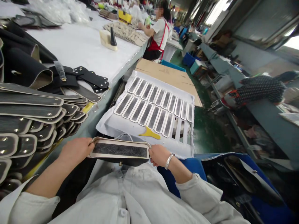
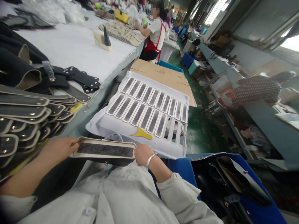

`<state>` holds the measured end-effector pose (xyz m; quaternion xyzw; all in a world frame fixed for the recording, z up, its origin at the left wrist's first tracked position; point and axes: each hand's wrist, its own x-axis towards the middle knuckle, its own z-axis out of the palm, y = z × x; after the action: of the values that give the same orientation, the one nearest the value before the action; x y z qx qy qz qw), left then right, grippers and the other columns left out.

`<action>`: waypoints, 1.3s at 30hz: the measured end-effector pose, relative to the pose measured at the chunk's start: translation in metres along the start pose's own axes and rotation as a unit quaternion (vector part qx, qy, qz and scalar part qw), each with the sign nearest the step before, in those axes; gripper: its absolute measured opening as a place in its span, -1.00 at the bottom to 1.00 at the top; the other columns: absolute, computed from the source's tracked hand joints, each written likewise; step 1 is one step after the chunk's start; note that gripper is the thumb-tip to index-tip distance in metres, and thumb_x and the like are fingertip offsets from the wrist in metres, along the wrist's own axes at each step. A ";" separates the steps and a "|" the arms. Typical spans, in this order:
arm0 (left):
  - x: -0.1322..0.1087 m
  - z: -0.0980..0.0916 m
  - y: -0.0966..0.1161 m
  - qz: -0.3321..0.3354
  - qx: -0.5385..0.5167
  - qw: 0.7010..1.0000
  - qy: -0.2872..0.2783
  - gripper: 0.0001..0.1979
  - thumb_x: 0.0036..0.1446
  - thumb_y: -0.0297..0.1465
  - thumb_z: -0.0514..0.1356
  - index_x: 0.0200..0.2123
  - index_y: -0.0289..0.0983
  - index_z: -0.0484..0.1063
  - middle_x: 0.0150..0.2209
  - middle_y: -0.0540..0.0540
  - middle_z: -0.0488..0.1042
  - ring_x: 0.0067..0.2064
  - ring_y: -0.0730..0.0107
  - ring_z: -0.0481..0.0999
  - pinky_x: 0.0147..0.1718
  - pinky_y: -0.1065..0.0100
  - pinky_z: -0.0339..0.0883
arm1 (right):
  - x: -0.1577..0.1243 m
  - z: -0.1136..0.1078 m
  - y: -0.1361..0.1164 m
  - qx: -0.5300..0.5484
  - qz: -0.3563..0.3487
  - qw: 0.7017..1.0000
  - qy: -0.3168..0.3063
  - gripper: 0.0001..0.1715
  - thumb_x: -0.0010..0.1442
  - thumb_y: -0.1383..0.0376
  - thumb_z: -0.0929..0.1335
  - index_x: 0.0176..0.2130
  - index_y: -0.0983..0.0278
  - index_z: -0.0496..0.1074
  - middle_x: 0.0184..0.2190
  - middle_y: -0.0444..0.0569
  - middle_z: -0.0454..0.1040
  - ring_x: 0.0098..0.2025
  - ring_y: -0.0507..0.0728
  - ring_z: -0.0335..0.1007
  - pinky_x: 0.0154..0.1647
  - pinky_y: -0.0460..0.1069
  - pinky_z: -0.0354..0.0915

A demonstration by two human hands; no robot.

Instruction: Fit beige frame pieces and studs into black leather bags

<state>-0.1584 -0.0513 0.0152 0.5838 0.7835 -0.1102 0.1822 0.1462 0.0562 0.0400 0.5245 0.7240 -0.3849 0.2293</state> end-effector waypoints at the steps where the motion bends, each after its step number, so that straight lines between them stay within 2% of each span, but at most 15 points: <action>1: 0.000 0.000 0.001 -0.005 0.002 1.000 0.001 -0.60 0.18 -0.27 -0.17 -0.37 -0.27 0.42 -0.32 -0.31 0.53 -0.25 -0.10 0.53 -0.36 0.12 0.26 | -0.001 0.004 -0.001 -0.018 -0.003 1.000 0.008 -0.68 0.23 0.35 0.22 -0.43 0.42 0.48 -0.53 0.14 0.51 -0.51 0.11 0.46 -0.43 -0.07 0.35; 5: -0.003 -0.005 0.006 -0.016 0.002 1.000 0.024 -0.59 0.19 -0.30 -0.17 -0.36 -0.31 0.44 -0.29 -0.34 0.53 -0.23 -0.10 0.53 -0.33 0.12 0.28 | -0.005 0.012 -0.003 -0.082 -0.037 0.996 0.024 -0.78 0.17 0.47 0.24 -0.30 0.46 0.47 -0.42 0.18 0.52 -0.42 0.13 0.48 -0.35 -0.06 0.32; 8: -0.006 -0.007 0.000 -0.014 -0.103 0.994 0.018 -0.49 0.24 -0.19 -0.19 -0.44 -0.30 0.44 -0.33 -0.30 0.55 -0.23 0.05 0.53 -0.30 0.22 0.30 | -0.006 0.013 -0.003 -0.127 -0.072 0.989 0.040 -0.74 0.18 0.51 0.20 -0.27 0.45 0.46 -0.35 0.19 0.52 -0.41 0.10 0.48 -0.36 -0.07 0.31; 10: -0.010 -0.003 -0.008 -0.044 -0.263 0.964 -0.023 -0.38 0.26 -0.09 -0.29 -0.43 -0.29 0.43 -0.39 -0.23 0.55 -0.30 0.19 0.55 -0.35 0.32 0.34 | -0.004 0.013 -0.003 -0.196 -0.094 0.974 0.056 -0.73 0.16 0.53 0.20 -0.27 0.45 0.46 -0.33 0.18 0.51 -0.40 0.11 0.48 -0.36 -0.06 0.30; 12: -0.015 0.005 -0.015 -0.088 -0.417 0.903 -0.054 -0.31 0.25 -0.02 -0.37 -0.34 -0.29 0.43 -0.36 -0.19 0.56 -0.36 0.29 0.56 -0.43 0.38 0.37 | -0.002 0.013 -0.002 -0.267 -0.113 0.954 0.070 -0.74 0.10 0.57 0.23 -0.27 0.46 0.46 -0.31 0.18 0.50 -0.38 0.13 0.48 -0.35 -0.05 0.30; 13: -0.018 0.009 -0.017 -0.104 -0.464 0.878 -0.059 -0.30 0.24 0.00 -0.37 -0.30 -0.30 0.42 -0.33 -0.19 0.56 -0.36 0.30 0.56 -0.44 0.39 0.38 | -0.002 0.014 -0.001 -0.287 -0.121 0.947 0.072 -0.73 0.07 0.59 0.23 -0.27 0.47 0.46 -0.31 0.18 0.50 -0.38 0.14 0.48 -0.36 -0.04 0.30; 14: -0.021 0.013 -0.018 -0.113 -0.484 0.866 -0.058 -0.31 0.23 0.02 -0.35 -0.28 -0.31 0.42 -0.30 -0.19 0.56 -0.35 0.30 0.56 -0.45 0.39 0.39 | -0.001 0.014 -0.001 -0.296 -0.126 0.944 0.072 -0.72 0.06 0.59 0.23 -0.26 0.47 0.46 -0.30 0.19 0.49 -0.39 0.13 0.48 -0.37 -0.04 0.29; 15: -0.023 0.016 -0.017 -0.113 -0.480 0.868 -0.053 -0.33 0.22 0.04 -0.30 -0.30 -0.31 0.42 -0.30 -0.20 0.57 -0.34 0.29 0.56 -0.45 0.40 0.39 | -0.001 0.014 -0.001 -0.296 -0.125 0.944 0.072 -0.72 0.07 0.59 0.23 -0.25 0.47 0.46 -0.29 0.19 0.49 -0.41 0.12 0.47 -0.39 -0.05 0.29; 17: -0.026 0.018 -0.013 -0.102 -0.413 0.904 -0.037 -0.41 0.21 0.02 -0.17 -0.41 -0.31 0.42 -0.38 -0.18 0.56 -0.36 0.28 0.55 -0.45 0.40 0.37 | -0.001 0.014 -0.001 -0.292 -0.123 0.946 0.071 -0.71 0.10 0.59 0.21 -0.24 0.46 0.45 -0.29 0.19 0.48 -0.44 0.10 0.46 -0.41 -0.05 0.28; 20: -0.025 0.012 -0.005 -0.068 -0.236 0.969 0.003 -0.53 0.23 -0.16 -0.10 -0.55 -0.29 0.39 -0.47 -0.17 0.54 -0.38 0.26 0.53 -0.41 0.38 0.30 | -0.002 0.015 0.001 -0.304 -0.122 0.942 0.076 -0.69 0.10 0.60 0.21 -0.20 0.46 0.44 -0.29 0.18 0.47 -0.42 0.13 0.47 -0.37 -0.02 0.30; 22: -0.023 0.006 0.000 -0.053 -0.159 0.986 0.014 -0.55 0.23 -0.27 -0.11 -0.57 -0.30 0.40 -0.48 -0.20 0.54 -0.35 0.23 0.53 -0.38 0.35 0.26 | -0.003 0.016 0.002 -0.319 -0.124 0.937 0.077 -0.67 0.09 0.60 0.22 -0.18 0.44 0.44 -0.28 0.18 0.47 -0.36 0.18 0.48 -0.34 0.01 0.32; 27: -0.019 0.000 0.005 -0.058 -0.133 0.989 0.018 -0.59 0.21 -0.34 -0.09 -0.57 -0.30 0.42 -0.46 -0.25 0.52 -0.27 0.15 0.51 -0.31 0.30 0.20 | -0.005 0.020 0.004 -0.347 -0.123 0.926 0.083 -0.63 0.12 0.59 0.20 -0.12 0.43 0.43 -0.24 0.20 0.44 -0.26 0.23 0.48 -0.29 0.03 0.34; 32: -0.015 0.003 0.006 -0.071 -0.163 0.984 0.030 -0.64 0.15 -0.38 -0.05 -0.64 -0.29 0.34 -0.48 -0.24 0.50 -0.29 0.16 0.50 -0.34 0.30 0.17 | -0.007 0.023 0.006 -0.351 -0.140 0.922 0.088 -0.65 0.13 0.60 0.19 -0.15 0.45 0.43 -0.25 0.21 0.45 -0.28 0.21 0.48 -0.28 0.03 0.35; 36: -0.013 0.012 -0.001 -0.069 -0.236 0.969 0.019 -0.58 0.17 -0.26 -0.04 -0.66 -0.28 0.31 -0.55 -0.17 0.49 -0.38 0.22 0.51 -0.40 0.35 0.22 | -0.007 0.022 0.006 -0.353 -0.142 0.920 0.092 -0.66 0.12 0.61 0.18 -0.19 0.43 0.44 -0.26 0.20 0.45 -0.28 0.21 0.48 -0.29 0.03 0.35; 39: -0.011 0.020 -0.007 -0.073 -0.318 0.945 -0.008 -0.47 0.22 -0.10 -0.15 -0.56 -0.29 0.39 -0.51 -0.14 0.53 -0.42 0.28 0.54 -0.44 0.39 0.30 | -0.006 0.019 0.006 -0.355 -0.140 0.920 0.086 -0.68 0.15 0.58 0.18 -0.20 0.44 0.44 -0.27 0.20 0.45 -0.28 0.23 0.48 -0.29 0.04 0.34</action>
<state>-0.1596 -0.0709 0.0018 0.4358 0.8168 0.1273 0.3559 0.1521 0.0385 0.0316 0.3327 0.8961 -0.0843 0.2815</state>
